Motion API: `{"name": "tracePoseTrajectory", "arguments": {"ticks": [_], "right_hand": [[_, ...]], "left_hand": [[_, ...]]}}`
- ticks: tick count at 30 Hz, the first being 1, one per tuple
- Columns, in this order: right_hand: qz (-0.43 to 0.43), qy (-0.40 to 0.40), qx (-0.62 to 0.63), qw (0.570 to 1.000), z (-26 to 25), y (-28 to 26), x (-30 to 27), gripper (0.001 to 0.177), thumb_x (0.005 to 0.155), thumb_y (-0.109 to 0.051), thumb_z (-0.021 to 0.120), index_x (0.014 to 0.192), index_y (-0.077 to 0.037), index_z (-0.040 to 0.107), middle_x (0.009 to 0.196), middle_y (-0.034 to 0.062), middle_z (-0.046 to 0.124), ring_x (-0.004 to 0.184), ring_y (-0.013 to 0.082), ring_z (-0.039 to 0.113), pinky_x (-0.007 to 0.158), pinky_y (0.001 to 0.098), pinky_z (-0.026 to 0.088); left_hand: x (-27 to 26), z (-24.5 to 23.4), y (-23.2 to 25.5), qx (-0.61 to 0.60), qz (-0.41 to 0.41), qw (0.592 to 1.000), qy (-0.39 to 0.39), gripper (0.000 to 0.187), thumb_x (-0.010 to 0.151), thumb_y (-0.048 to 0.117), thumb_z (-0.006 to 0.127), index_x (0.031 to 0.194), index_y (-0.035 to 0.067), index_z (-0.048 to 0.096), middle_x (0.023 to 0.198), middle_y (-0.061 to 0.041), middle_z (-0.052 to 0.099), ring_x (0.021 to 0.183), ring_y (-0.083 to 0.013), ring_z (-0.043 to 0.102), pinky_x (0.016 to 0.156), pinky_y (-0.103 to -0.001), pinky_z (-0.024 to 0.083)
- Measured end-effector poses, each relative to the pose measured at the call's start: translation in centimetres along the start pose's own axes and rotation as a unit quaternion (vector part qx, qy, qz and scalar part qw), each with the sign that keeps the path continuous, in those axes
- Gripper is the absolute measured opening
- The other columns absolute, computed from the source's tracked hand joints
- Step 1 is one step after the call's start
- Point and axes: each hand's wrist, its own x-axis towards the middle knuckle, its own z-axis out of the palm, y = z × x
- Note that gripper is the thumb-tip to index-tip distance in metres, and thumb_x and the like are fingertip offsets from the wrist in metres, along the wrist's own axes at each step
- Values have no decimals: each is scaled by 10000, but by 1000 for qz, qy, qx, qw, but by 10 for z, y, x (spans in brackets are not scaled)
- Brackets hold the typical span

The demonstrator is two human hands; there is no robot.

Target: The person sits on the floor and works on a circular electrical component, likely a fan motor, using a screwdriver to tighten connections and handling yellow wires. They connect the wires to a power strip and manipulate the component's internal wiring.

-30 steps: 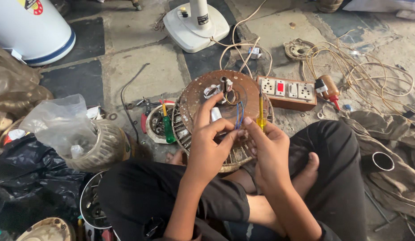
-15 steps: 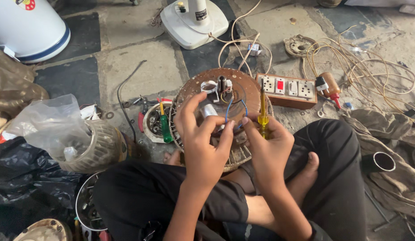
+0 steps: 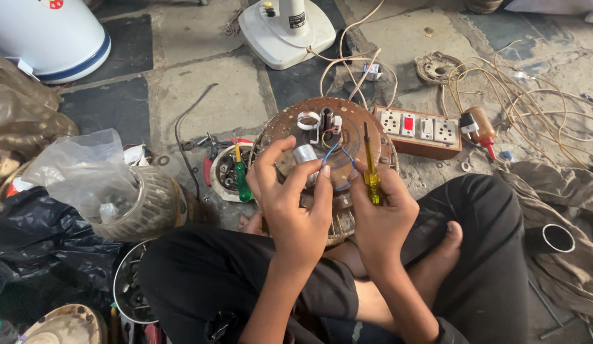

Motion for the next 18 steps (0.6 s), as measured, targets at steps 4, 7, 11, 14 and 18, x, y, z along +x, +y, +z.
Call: {"name": "tracePoseTrajectory", "arguments": {"ticks": [4,7,11,14,18], "right_hand": [[9,-5,-10,1000,0,-2,2,126,952,-2,716,1072,32,735,804,-57,555,699,-11,437,582,184,372],[11,-11,0,1000,-1,-3,4,141,948,0,710,1084,32,732,809,-59,568,698,-12,443,582,182,372],[8,-11,4,1000,0,-3,4,140,949,5,710,1085,31,732,841,-56,577,720,-10,447,601,183,380],[4,-12,5,1000,-1,-3,5,145,949,9,708,1090,30,733,852,-50,574,729,-6,448,611,186,380],[-2,-16,-9,1000,-2,-3,6,144,944,13,711,1085,29,734,837,-41,568,727,2,448,613,193,381]], "left_hand": [[1,-1,1,0,-1,1000,-3,143,879,53,783,1019,57,750,1389,-133,554,1294,-358,470,1100,-457,409],[1,-2,1,2,1,1000,-5,140,880,54,781,1016,57,750,1390,-137,552,1300,-357,470,1105,-459,400],[1,-2,1,-2,2,1000,-9,136,889,51,775,1022,55,748,1392,-141,549,1305,-353,472,1106,-455,397],[1,-2,2,-3,-2,1000,-10,132,892,49,771,1022,58,749,1389,-139,553,1300,-350,473,1101,-450,401],[1,-2,2,-6,1,1000,-8,133,893,49,768,1024,57,744,1388,-138,556,1298,-350,477,1101,-449,401]]}}
